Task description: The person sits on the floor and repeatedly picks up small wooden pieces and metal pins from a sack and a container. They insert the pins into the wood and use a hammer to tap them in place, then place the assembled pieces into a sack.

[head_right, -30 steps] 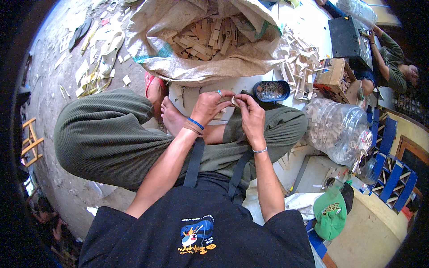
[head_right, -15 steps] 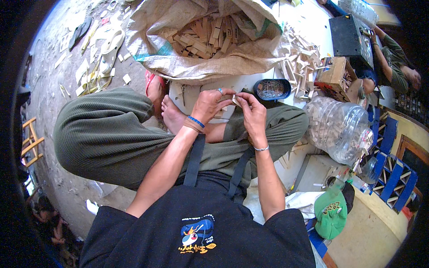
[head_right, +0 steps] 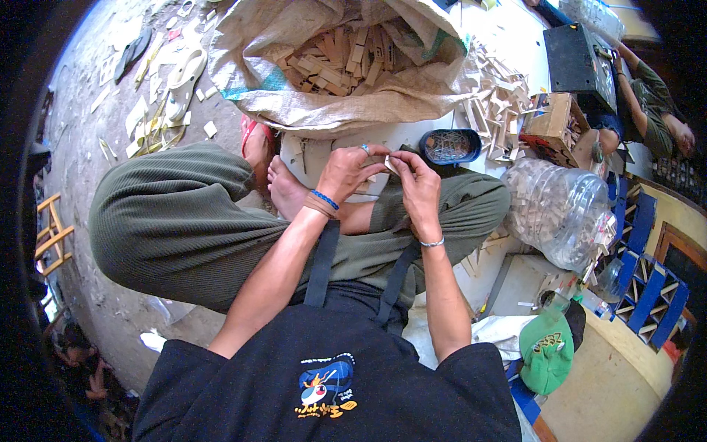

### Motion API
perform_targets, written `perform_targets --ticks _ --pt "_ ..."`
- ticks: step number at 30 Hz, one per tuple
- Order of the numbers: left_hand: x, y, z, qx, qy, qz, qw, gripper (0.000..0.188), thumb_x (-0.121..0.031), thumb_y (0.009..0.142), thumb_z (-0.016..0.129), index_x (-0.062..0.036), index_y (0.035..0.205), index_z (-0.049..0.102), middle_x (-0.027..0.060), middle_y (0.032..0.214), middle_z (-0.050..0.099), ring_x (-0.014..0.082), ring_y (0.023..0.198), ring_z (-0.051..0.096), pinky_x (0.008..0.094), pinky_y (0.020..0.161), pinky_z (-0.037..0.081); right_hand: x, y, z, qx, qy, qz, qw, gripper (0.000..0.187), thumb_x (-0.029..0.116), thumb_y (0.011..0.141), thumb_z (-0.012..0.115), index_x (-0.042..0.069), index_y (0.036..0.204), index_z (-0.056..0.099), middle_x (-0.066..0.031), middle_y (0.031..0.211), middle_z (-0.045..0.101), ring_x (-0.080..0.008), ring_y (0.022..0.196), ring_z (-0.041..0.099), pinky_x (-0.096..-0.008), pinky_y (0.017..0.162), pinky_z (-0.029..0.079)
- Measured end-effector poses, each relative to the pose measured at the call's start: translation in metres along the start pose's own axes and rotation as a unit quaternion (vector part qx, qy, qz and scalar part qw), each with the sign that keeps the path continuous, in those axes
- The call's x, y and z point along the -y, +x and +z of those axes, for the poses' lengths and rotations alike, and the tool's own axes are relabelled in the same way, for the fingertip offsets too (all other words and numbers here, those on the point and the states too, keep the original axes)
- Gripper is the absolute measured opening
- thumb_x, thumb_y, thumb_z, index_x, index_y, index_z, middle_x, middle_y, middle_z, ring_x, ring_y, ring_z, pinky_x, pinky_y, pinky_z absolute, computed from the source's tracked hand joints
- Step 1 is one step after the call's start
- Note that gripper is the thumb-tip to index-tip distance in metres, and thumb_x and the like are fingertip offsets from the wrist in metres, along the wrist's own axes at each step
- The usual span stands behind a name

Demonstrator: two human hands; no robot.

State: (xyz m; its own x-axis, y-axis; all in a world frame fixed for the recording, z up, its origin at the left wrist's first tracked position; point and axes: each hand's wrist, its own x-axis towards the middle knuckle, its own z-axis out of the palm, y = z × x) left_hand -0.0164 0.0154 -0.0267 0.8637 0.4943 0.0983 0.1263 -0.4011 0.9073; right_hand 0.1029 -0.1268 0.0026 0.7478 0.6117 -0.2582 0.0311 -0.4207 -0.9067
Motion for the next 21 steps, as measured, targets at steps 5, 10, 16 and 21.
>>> perform_targets --ticks 5,10,16,21 --pt "-0.003 0.0 0.0 -0.039 -0.048 0.032 0.998 0.04 -0.028 0.09 0.082 -0.0094 0.124 0.072 0.0159 0.106 0.078 0.0324 0.091 0.076 0.0396 0.076 0.059 0.003 0.001 0.0 -0.006 -0.024 -0.02 1.0 0.019 0.014 0.101 0.07 0.0 0.113 0.076 -0.0078 0.096 0.08 -0.0083 0.087 0.071 -0.0265 0.079 0.056" --pt "-0.007 -0.003 0.001 -0.003 -0.136 -0.082 0.987 0.037 -0.023 0.089 0.082 -0.008 0.121 0.073 0.0144 0.105 0.078 0.0293 0.091 0.075 0.0379 0.077 0.059 0.005 0.001 0.0 -0.005 -0.026 -0.021 0.999 0.02 0.015 0.101 0.07 0.0 0.114 0.076 -0.0088 0.096 0.08 -0.0089 0.086 0.071 -0.027 0.078 0.056" --pt "0.0 -0.002 0.004 -0.042 -0.097 -0.036 0.994 0.031 -0.028 0.093 0.08 -0.008 0.116 0.076 0.0152 0.092 0.077 0.0258 0.076 0.076 0.0351 0.066 0.058 0.007 -0.001 0.001 -0.001 -0.023 -0.023 0.999 0.018 0.014 0.102 0.069 0.0 0.112 0.075 -0.0064 0.092 0.079 -0.0072 0.084 0.069 -0.0267 0.077 0.056" --pt "0.003 -0.004 0.005 -0.047 -0.019 -0.001 0.999 0.03 -0.031 0.092 0.08 -0.0093 0.112 0.075 0.017 0.089 0.076 0.0348 0.082 0.075 0.04 0.067 0.058 0.014 -0.003 0.002 0.007 -0.02 -0.032 0.999 0.018 0.013 0.103 0.069 0.0 0.113 0.074 -0.0061 0.093 0.079 -0.0066 0.085 0.068 -0.0258 0.077 0.055"
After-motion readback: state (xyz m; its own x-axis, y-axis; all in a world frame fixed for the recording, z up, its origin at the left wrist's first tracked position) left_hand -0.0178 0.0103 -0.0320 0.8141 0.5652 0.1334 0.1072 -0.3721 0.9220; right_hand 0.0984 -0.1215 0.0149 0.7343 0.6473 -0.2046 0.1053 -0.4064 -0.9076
